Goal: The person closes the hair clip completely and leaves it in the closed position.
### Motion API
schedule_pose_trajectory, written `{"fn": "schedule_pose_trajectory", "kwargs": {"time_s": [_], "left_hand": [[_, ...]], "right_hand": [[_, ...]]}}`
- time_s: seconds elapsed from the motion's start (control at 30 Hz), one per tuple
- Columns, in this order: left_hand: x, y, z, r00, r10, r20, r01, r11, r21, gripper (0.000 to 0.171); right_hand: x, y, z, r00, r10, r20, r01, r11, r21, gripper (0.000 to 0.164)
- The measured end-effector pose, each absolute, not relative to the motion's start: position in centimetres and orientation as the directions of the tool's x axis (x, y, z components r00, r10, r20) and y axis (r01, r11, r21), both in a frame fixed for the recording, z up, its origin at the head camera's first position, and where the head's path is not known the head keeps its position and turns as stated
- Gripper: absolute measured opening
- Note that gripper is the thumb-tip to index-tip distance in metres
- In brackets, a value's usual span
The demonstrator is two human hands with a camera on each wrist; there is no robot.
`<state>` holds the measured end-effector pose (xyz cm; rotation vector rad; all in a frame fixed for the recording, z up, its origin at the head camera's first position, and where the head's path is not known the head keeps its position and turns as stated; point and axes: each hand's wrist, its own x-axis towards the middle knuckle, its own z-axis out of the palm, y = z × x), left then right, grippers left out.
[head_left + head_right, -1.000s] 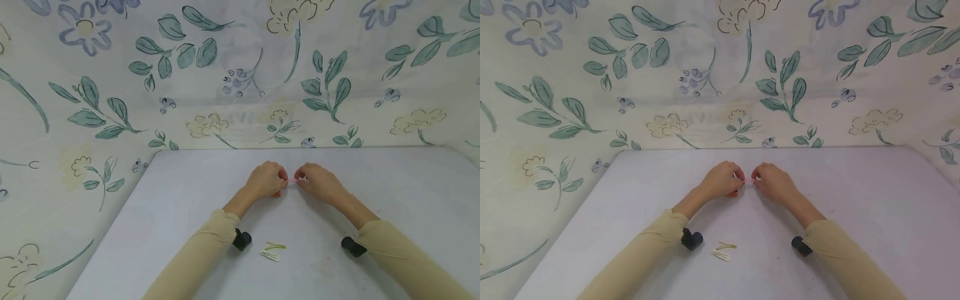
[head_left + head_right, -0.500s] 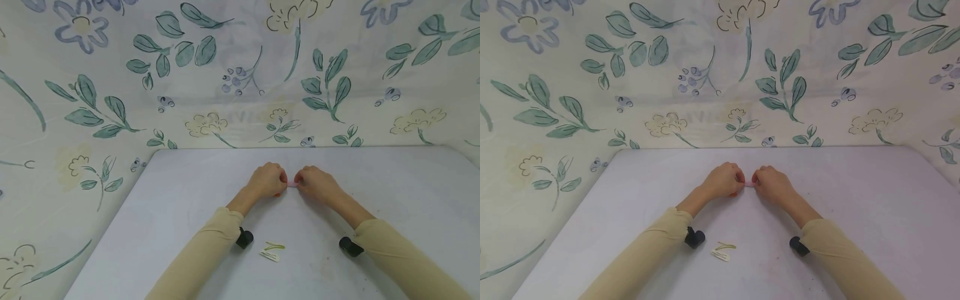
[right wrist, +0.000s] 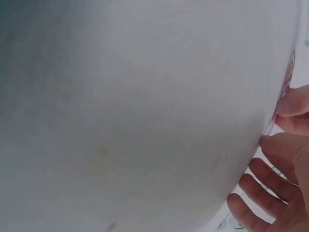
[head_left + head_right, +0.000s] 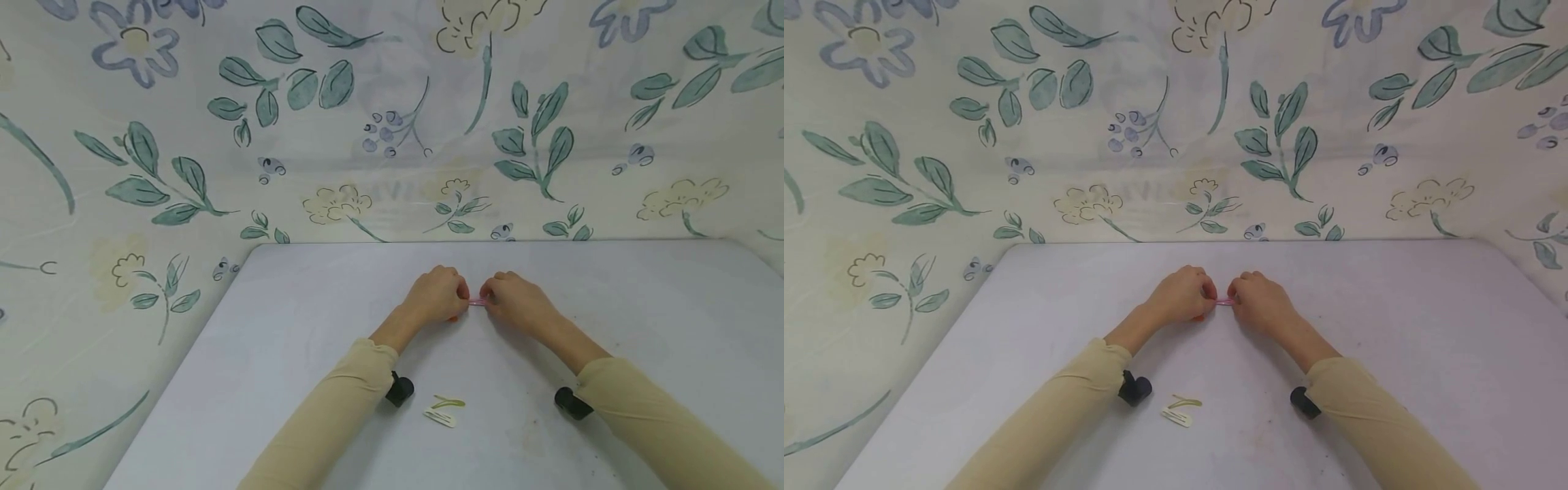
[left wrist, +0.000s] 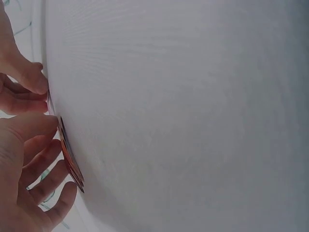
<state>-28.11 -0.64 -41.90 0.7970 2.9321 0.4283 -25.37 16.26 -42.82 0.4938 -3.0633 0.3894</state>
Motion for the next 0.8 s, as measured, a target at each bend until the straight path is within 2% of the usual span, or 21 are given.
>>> {"fn": "schedule_pose_trajectory", "kwargs": {"time_s": [0.37, 0.8], "left_hand": [[-28.29, -0.68, -42.19, -0.863, 0.505, 0.001, 0.483, 0.826, 0.291, 0.007], [-28.48, -0.86, -42.30, -0.861, 0.509, -0.001, 0.488, 0.826, 0.281, 0.013]], "right_hand": [[-25.83, 16.38, -42.82, -0.940, -0.335, 0.064, -0.340, 0.909, -0.241, 0.014], [-25.74, 16.78, -42.55, -0.946, -0.325, 0.005, -0.312, 0.903, -0.297, 0.021]]}}
